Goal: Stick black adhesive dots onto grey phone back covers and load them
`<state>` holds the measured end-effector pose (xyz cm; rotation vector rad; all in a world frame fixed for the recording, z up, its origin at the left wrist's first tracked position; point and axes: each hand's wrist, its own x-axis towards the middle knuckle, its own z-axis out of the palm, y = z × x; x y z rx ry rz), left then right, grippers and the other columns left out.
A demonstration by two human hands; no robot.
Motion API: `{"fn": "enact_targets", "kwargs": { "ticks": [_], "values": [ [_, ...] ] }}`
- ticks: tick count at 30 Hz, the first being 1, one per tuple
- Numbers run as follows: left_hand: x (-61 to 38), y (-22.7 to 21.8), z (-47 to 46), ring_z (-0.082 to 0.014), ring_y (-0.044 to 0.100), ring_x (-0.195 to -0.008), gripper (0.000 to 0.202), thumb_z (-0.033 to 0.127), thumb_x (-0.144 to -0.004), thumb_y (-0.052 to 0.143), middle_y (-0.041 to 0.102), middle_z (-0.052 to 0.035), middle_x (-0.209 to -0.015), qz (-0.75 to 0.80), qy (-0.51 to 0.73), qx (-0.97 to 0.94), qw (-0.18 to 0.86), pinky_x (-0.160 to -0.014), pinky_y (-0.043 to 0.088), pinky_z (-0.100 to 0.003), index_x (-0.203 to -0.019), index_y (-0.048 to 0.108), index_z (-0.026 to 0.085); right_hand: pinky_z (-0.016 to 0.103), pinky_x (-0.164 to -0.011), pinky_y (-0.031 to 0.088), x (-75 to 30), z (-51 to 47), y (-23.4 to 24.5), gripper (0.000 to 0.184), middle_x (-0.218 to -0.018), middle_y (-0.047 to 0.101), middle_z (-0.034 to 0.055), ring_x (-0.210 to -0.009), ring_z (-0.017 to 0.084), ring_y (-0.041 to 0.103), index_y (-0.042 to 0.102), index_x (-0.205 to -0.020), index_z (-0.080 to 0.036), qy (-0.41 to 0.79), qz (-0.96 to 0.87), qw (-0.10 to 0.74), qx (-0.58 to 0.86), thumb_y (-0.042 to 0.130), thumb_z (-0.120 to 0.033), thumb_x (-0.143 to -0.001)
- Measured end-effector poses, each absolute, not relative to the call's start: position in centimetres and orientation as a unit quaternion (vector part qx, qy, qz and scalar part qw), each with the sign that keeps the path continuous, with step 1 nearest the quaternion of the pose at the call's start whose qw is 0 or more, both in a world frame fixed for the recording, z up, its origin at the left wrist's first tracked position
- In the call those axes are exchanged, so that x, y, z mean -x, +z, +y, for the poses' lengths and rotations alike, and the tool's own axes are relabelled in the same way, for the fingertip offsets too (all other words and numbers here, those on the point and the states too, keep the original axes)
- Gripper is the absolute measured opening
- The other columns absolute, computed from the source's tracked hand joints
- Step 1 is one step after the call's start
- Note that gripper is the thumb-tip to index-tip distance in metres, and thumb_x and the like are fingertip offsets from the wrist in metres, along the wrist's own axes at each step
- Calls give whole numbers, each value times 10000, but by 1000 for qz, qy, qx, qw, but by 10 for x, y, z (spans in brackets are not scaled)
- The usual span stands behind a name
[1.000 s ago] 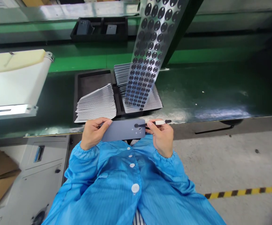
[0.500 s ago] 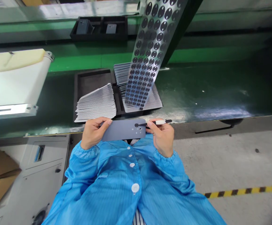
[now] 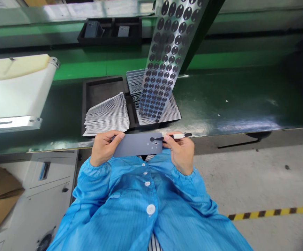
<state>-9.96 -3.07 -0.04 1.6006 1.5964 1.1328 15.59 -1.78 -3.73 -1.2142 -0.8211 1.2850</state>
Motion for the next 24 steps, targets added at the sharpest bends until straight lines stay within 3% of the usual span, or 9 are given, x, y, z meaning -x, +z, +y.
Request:
{"fn": "enact_targets", "kwargs": {
  "ticks": [24],
  "values": [
    [97, 1, -29, -148, 609, -620, 234, 343, -867, 675, 723, -51, -718, 613, 432, -573, 331, -509, 452, -210, -778, 776, 152, 323, -664, 637, -156, -20, -27, 238, -743, 718, 1, -703, 185, 712, 745, -798, -206, 513, -374, 567, 525, 856, -397, -709]
  ]
}}
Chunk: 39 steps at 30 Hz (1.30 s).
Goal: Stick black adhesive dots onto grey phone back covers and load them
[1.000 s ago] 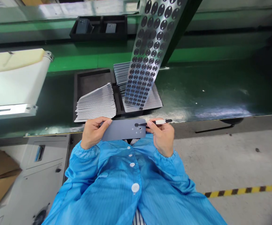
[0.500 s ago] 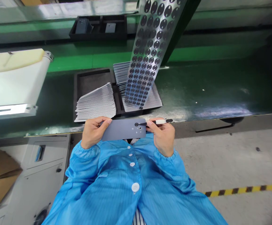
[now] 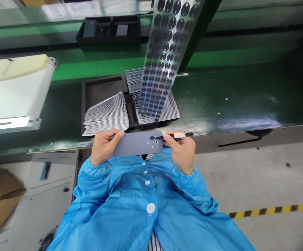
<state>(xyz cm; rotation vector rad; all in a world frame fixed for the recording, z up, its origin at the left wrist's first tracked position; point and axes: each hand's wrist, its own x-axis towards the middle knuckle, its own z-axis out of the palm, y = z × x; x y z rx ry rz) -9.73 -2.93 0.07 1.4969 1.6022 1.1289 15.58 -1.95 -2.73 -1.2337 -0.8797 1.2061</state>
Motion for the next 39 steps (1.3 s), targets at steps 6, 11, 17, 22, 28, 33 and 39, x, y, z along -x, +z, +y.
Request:
{"fn": "enact_targets", "kwargs": {
  "ticks": [6, 11, 17, 22, 28, 33, 39],
  "values": [
    [97, 1, -29, -149, 606, -604, 239, 351, -867, 681, 721, -50, -707, 609, 438, -573, 331, -493, 452, -212, -778, 776, 151, 337, -670, 637, -156, -20, -26, 265, -742, 725, 6, -685, 191, 711, 744, -799, -199, 504, -384, 562, 532, 853, -422, -707],
    [96, 1, -30, -147, 618, -612, 229, 338, -872, 677, 727, -48, -715, 605, 441, -579, 324, -511, 462, -212, -770, 774, 157, 334, -688, 627, -156, -22, -25, 235, -788, 732, 16, -723, 194, 711, 744, -799, -199, 469, -408, 567, 541, 839, -403, -733],
    [92, 3, -32, -166, 657, -657, 240, 353, -877, 675, 745, -58, -745, 598, 458, -589, 293, -551, 498, -226, -776, 779, 162, 348, -718, 618, -151, -30, -19, 171, -839, 742, 36, -777, 214, 719, 740, -853, -225, 371, -476, 573, 554, 801, -369, -783],
    [91, 2, -34, -151, 631, -610, 244, 356, -875, 673, 732, -48, -710, 603, 461, -594, 267, -525, 473, -221, -764, 775, 164, 375, -774, 616, -145, -36, -16, 126, -929, 745, 52, -871, 233, 728, 738, -915, -256, 328, -503, 599, 530, 766, -339, -824],
    [92, -1, -32, -146, 615, -606, 251, 367, -873, 675, 723, -53, -704, 604, 476, -571, 287, -526, 458, -220, -775, 768, 156, 396, -781, 624, -148, -33, -18, 129, -920, 748, 50, -876, 247, 750, 722, -924, -243, 356, -458, 635, 510, 766, -320, -830],
    [96, 13, -39, -141, 590, -543, 314, 447, -823, 737, 698, -49, -662, 514, 336, -568, 548, -482, 428, -220, -868, 769, 138, 497, -829, 613, -149, -34, -15, 168, -830, 740, 50, -832, 283, 754, 714, -846, -220, 352, -429, 664, 501, 820, -317, -758],
    [159, 49, -43, -113, 590, -506, 285, 397, -780, 791, 673, -22, -664, 498, 573, -437, 482, -450, 447, -190, -868, 670, 154, 731, -785, 558, -151, -17, 9, 110, -660, 608, 38, -680, 376, 714, 737, -672, -330, 293, -334, 760, 474, 833, -325, -619]
  ]
}}
